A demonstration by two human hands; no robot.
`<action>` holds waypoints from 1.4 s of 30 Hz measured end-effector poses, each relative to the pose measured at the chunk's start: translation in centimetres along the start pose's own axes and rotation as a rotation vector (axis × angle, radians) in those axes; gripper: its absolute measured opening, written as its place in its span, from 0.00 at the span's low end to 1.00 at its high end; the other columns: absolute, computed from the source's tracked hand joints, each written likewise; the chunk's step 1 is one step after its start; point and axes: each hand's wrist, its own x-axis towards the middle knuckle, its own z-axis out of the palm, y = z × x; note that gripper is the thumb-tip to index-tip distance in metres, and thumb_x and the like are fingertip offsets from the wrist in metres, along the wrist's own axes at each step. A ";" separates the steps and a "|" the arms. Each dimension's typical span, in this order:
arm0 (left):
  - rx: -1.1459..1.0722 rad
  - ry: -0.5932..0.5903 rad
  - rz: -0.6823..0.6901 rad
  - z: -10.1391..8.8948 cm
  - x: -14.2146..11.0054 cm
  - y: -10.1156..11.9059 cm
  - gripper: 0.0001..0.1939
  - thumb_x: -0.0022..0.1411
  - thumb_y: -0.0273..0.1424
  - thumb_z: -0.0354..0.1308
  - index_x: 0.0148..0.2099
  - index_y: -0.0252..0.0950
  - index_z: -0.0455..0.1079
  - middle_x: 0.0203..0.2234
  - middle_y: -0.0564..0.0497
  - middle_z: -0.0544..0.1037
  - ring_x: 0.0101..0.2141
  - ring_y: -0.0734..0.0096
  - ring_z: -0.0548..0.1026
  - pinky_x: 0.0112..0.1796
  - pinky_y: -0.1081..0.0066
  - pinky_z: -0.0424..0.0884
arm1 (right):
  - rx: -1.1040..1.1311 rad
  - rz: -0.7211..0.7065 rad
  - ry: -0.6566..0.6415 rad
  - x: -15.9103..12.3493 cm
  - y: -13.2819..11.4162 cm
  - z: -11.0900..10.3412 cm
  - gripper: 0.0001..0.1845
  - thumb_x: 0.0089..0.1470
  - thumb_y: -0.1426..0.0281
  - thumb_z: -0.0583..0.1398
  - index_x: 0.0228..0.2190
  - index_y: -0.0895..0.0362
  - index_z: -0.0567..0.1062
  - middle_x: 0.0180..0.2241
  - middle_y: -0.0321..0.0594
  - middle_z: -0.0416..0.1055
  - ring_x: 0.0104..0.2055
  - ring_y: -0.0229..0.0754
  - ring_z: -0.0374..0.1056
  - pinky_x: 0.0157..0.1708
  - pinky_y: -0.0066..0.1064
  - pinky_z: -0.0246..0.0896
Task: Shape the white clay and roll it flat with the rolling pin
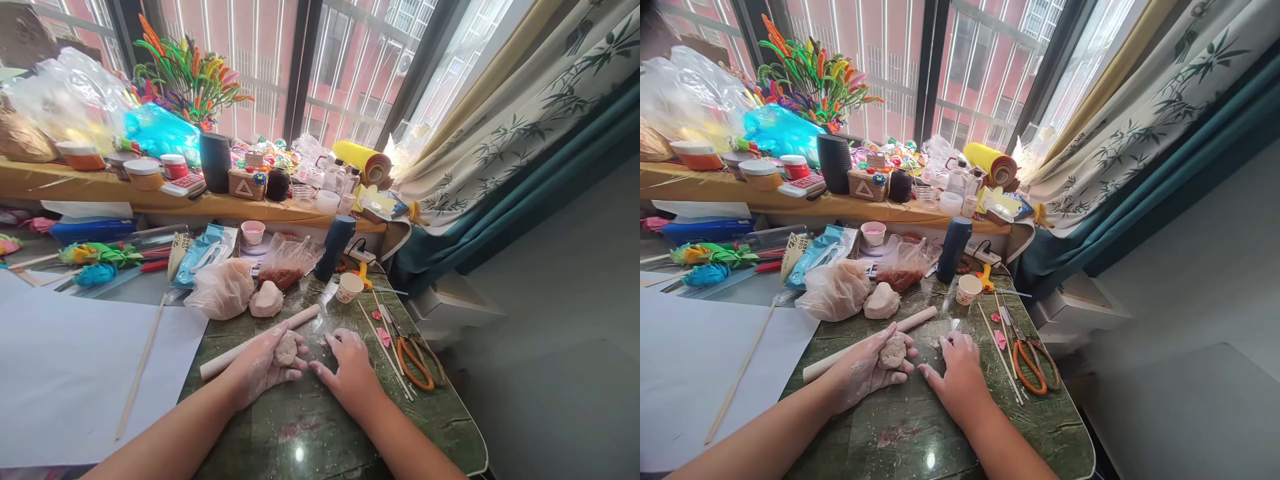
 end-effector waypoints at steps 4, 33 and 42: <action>0.005 -0.010 0.000 0.0 0.0 0.0 0.22 0.66 0.50 0.59 0.43 0.33 0.73 0.37 0.43 0.81 0.31 0.65 0.80 0.34 0.69 0.75 | 0.060 0.022 0.002 -0.1 -0.5 0.1 0.18 0.55 0.64 0.68 0.47 0.51 0.79 0.43 0.46 0.73 0.46 0.55 0.67 0.48 0.47 0.64; -0.004 -0.111 0.021 0.6 -1.0 0.4 0.26 0.64 0.51 0.60 0.48 0.32 0.75 0.36 0.42 0.81 0.36 0.60 0.79 0.43 0.61 0.75 | 0.487 -0.234 0.077 1.4 -6.8 -0.4 0.05 0.62 0.68 0.62 0.33 0.51 0.79 0.35 0.40 0.73 0.41 0.47 0.68 0.44 0.39 0.66; 0.283 0.010 -0.057 2.1 -1.7 0.4 0.34 0.59 0.63 0.54 0.33 0.34 0.75 0.17 0.49 0.74 0.22 0.63 0.78 0.25 0.68 0.74 | 0.559 0.043 0.004 2.8 -5.5 -1.0 0.33 0.45 0.67 0.74 0.53 0.50 0.72 0.54 0.44 0.70 0.56 0.54 0.65 0.55 0.44 0.63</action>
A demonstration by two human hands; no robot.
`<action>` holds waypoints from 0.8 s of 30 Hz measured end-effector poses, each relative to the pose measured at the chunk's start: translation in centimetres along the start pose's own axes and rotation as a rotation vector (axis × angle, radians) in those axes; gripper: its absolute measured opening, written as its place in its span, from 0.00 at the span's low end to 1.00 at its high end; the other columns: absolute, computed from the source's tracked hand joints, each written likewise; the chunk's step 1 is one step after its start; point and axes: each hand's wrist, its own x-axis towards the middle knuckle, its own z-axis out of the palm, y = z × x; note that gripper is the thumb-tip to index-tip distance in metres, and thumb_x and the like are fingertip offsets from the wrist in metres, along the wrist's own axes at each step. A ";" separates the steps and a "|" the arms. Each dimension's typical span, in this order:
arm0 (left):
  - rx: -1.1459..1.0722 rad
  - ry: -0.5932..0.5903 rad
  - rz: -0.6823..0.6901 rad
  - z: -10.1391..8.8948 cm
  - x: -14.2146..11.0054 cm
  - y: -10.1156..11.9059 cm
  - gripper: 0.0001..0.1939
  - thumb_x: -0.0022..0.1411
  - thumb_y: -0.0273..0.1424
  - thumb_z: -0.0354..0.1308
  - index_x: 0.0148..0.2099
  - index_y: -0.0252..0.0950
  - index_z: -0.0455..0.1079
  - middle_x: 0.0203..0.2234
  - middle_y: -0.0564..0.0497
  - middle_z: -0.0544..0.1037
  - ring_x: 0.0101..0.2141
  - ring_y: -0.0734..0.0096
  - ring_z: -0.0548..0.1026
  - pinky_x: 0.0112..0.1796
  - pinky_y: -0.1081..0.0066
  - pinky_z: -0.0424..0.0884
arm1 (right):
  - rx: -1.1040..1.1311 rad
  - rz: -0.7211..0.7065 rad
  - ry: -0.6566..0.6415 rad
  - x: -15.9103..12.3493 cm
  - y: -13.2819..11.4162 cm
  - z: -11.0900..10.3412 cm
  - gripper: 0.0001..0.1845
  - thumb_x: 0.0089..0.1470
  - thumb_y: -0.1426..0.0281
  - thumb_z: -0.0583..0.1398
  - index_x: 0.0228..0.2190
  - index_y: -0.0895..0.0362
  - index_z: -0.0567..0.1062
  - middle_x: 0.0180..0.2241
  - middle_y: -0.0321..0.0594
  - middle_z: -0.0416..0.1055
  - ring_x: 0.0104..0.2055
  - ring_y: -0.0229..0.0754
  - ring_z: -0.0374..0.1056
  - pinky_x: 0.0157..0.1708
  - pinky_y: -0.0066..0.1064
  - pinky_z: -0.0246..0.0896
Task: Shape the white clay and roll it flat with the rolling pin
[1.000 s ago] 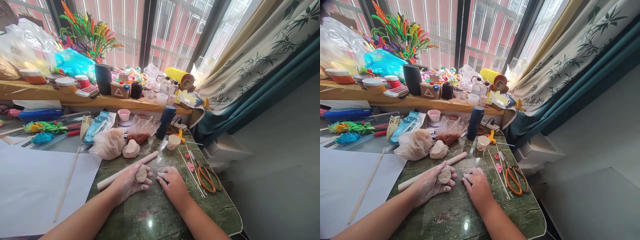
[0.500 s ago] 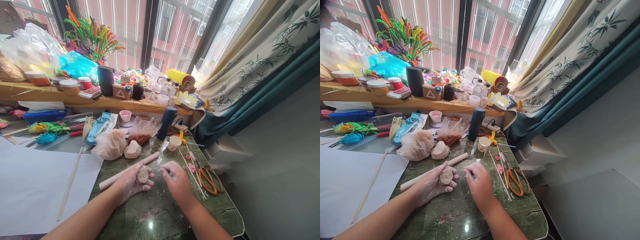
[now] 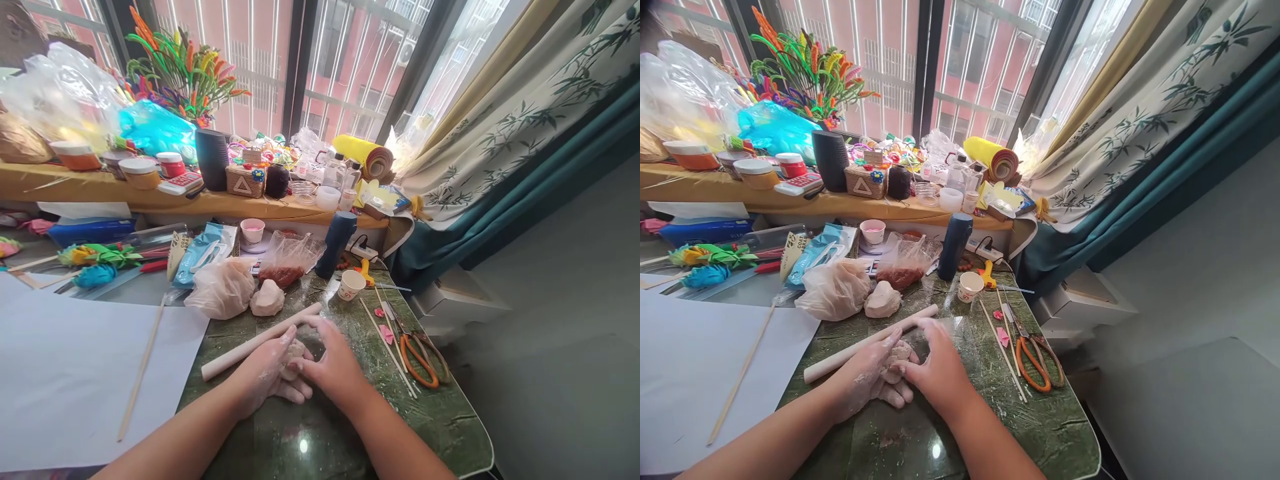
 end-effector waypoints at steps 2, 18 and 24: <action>0.080 0.039 0.014 0.2 0.1 0.0 0.34 0.59 0.63 0.53 0.30 0.34 0.73 0.15 0.51 0.72 0.16 0.66 0.74 0.19 0.72 0.69 | 0.007 -0.024 -0.119 0.6 -0.8 -0.2 0.21 0.49 0.69 0.72 0.46 0.50 0.77 0.48 0.41 0.75 0.52 0.52 0.68 0.52 0.42 0.64; -0.092 0.088 0.136 -1.8 0.2 0.8 0.25 0.52 0.44 0.73 0.45 0.34 0.73 0.44 0.38 0.82 0.32 0.64 0.81 0.29 0.72 0.72 | -0.288 -0.061 -0.011 -0.2 5.5 -3.1 0.13 0.56 0.67 0.66 0.45 0.51 0.81 0.47 0.46 0.76 0.50 0.54 0.70 0.52 0.48 0.65; -0.126 0.115 0.148 -1.2 0.6 0.7 0.23 0.51 0.42 0.74 0.43 0.33 0.73 0.40 0.40 0.83 0.27 0.69 0.79 0.28 0.72 0.72 | -0.353 -0.155 -0.045 -1.6 5.9 -2.1 0.11 0.60 0.66 0.64 0.45 0.48 0.83 0.50 0.46 0.75 0.52 0.53 0.68 0.54 0.50 0.64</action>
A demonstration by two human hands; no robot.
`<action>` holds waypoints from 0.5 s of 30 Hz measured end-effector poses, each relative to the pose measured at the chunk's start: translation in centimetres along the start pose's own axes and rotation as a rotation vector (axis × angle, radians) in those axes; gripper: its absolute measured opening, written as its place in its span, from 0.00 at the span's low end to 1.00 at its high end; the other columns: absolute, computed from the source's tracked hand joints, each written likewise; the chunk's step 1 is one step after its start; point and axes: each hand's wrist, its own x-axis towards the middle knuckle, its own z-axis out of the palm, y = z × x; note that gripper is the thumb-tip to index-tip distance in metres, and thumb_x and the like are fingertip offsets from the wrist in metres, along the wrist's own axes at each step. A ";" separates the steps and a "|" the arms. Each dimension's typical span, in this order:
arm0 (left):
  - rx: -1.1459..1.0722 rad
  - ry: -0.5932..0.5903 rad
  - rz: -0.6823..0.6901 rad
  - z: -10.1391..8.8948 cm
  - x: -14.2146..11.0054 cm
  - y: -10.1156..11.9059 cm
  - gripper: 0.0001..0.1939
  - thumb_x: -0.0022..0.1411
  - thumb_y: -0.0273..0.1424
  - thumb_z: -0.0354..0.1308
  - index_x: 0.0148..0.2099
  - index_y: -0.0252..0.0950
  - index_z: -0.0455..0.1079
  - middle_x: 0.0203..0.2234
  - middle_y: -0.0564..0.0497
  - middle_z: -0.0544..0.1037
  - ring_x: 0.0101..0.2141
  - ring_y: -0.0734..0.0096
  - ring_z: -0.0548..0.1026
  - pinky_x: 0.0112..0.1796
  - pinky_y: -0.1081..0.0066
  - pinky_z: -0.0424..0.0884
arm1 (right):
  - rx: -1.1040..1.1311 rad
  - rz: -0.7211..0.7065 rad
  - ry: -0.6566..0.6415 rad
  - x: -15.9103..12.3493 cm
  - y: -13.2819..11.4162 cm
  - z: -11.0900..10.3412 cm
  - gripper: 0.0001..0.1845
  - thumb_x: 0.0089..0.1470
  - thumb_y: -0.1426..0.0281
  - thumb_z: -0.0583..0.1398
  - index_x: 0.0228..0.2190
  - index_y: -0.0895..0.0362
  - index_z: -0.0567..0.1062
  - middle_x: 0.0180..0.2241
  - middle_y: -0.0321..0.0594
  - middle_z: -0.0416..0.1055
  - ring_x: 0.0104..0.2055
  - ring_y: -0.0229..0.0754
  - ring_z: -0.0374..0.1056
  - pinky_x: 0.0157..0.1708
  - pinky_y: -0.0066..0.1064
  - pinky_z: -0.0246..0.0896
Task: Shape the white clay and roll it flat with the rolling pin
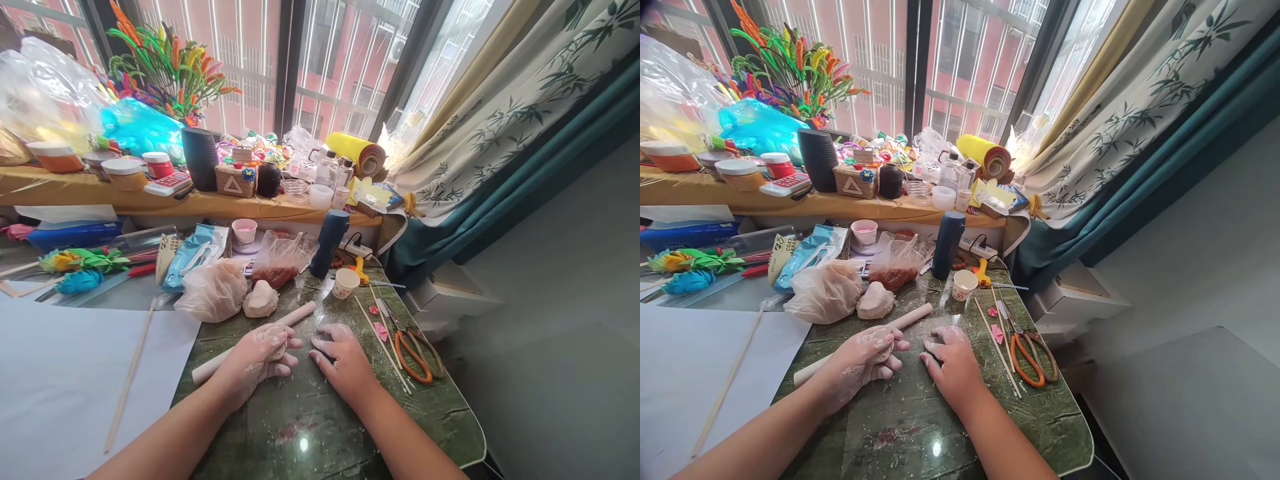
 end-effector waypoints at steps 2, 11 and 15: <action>0.020 0.002 0.004 0.0 0.2 -0.2 0.24 0.51 0.42 0.75 0.43 0.33 0.73 0.39 0.41 0.83 0.27 0.69 0.79 0.27 0.72 0.72 | 0.011 -0.011 -0.016 -0.4 0.0 -0.2 0.12 0.61 0.66 0.63 0.46 0.48 0.82 0.51 0.45 0.75 0.55 0.54 0.67 0.56 0.51 0.62; -0.010 -0.049 0.012 -0.3 0.4 -1.3 0.20 0.56 0.39 0.72 0.45 0.34 0.73 0.41 0.42 0.81 0.30 0.70 0.79 0.28 0.75 0.72 | 0.173 0.145 0.039 0.0 -0.3 0.3 0.05 0.52 0.69 0.70 0.32 0.46 0.85 0.47 0.41 0.77 0.51 0.53 0.69 0.54 0.49 0.63; -0.007 -0.049 -0.006 0.0 -0.1 -1.1 0.19 0.56 0.38 0.72 0.45 0.34 0.73 0.41 0.42 0.81 0.30 0.71 0.78 0.27 0.76 0.70 | 0.156 0.182 0.056 0.9 -0.3 -0.1 0.07 0.54 0.73 0.68 0.29 0.48 0.84 0.43 0.39 0.78 0.49 0.50 0.69 0.52 0.45 0.62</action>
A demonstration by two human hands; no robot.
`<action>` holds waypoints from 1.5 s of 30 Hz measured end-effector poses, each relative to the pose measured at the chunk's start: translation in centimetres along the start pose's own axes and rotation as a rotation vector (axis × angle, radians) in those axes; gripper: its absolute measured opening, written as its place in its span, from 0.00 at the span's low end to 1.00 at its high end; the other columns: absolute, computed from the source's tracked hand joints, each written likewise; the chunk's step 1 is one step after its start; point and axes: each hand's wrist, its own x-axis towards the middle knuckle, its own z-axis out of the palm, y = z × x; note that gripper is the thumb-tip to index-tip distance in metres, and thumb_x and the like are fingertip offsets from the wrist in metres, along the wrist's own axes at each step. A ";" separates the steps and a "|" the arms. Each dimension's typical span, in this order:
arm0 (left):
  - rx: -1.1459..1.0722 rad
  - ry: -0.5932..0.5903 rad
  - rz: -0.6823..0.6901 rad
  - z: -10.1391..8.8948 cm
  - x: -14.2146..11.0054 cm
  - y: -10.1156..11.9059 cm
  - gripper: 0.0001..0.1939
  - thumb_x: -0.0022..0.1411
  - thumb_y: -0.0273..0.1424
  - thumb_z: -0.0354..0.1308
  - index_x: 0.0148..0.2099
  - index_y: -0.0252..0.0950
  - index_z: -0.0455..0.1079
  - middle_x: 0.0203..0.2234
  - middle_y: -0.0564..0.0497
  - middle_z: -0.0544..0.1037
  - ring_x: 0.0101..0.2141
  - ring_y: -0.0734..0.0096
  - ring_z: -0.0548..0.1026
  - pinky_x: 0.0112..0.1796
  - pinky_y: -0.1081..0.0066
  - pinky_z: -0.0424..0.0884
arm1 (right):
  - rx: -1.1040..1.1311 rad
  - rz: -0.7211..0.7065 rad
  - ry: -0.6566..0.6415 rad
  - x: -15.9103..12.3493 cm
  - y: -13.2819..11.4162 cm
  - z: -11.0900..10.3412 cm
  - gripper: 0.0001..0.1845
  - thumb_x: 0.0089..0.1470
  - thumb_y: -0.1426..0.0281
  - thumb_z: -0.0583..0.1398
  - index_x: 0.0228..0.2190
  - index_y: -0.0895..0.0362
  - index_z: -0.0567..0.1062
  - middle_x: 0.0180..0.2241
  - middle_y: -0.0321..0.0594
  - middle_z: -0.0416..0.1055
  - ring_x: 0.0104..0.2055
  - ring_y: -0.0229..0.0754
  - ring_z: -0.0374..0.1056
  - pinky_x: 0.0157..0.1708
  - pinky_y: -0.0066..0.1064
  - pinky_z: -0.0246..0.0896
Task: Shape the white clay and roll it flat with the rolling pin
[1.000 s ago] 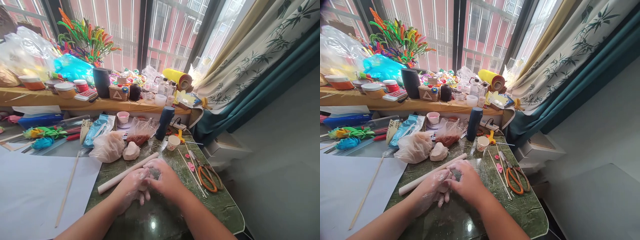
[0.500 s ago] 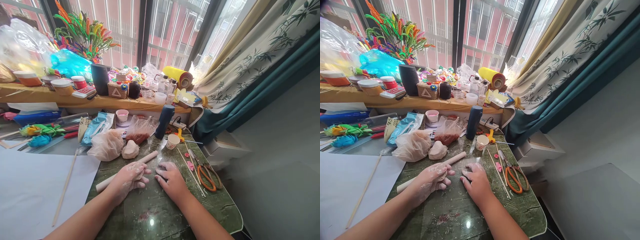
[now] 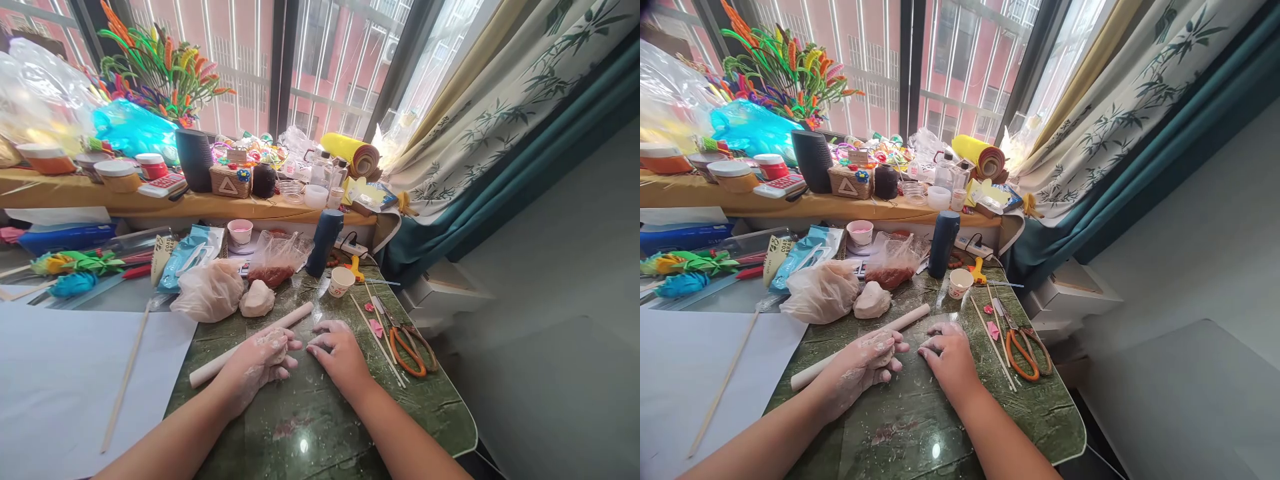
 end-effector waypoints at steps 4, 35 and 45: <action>-0.001 -0.002 -0.017 0.2 -0.3 0.3 0.20 0.55 0.39 0.72 0.45 0.34 0.73 0.40 0.44 0.80 0.30 0.71 0.77 0.28 0.75 0.71 | -0.018 0.031 0.046 1.3 0.7 -0.7 0.07 0.56 0.73 0.65 0.27 0.52 0.81 0.38 0.41 0.77 0.45 0.49 0.69 0.48 0.42 0.62; 0.034 -0.088 -0.027 -0.8 0.6 -0.4 0.20 0.59 0.42 0.69 0.46 0.35 0.70 0.42 0.44 0.79 0.32 0.69 0.78 0.30 0.73 0.71 | -0.712 -0.183 -0.567 6.4 0.0 -2.3 0.16 0.68 0.63 0.54 0.37 0.58 0.78 0.38 0.50 0.78 0.42 0.51 0.73 0.41 0.36 0.61; 0.023 -0.068 -0.013 -0.6 0.4 -0.2 0.21 0.56 0.41 0.71 0.45 0.35 0.70 0.40 0.44 0.80 0.30 0.69 0.78 0.29 0.73 0.70 | -0.743 -0.214 -0.560 4.2 -0.3 -3.7 0.19 0.71 0.68 0.48 0.37 0.60 0.76 0.37 0.49 0.77 0.40 0.46 0.72 0.39 0.33 0.58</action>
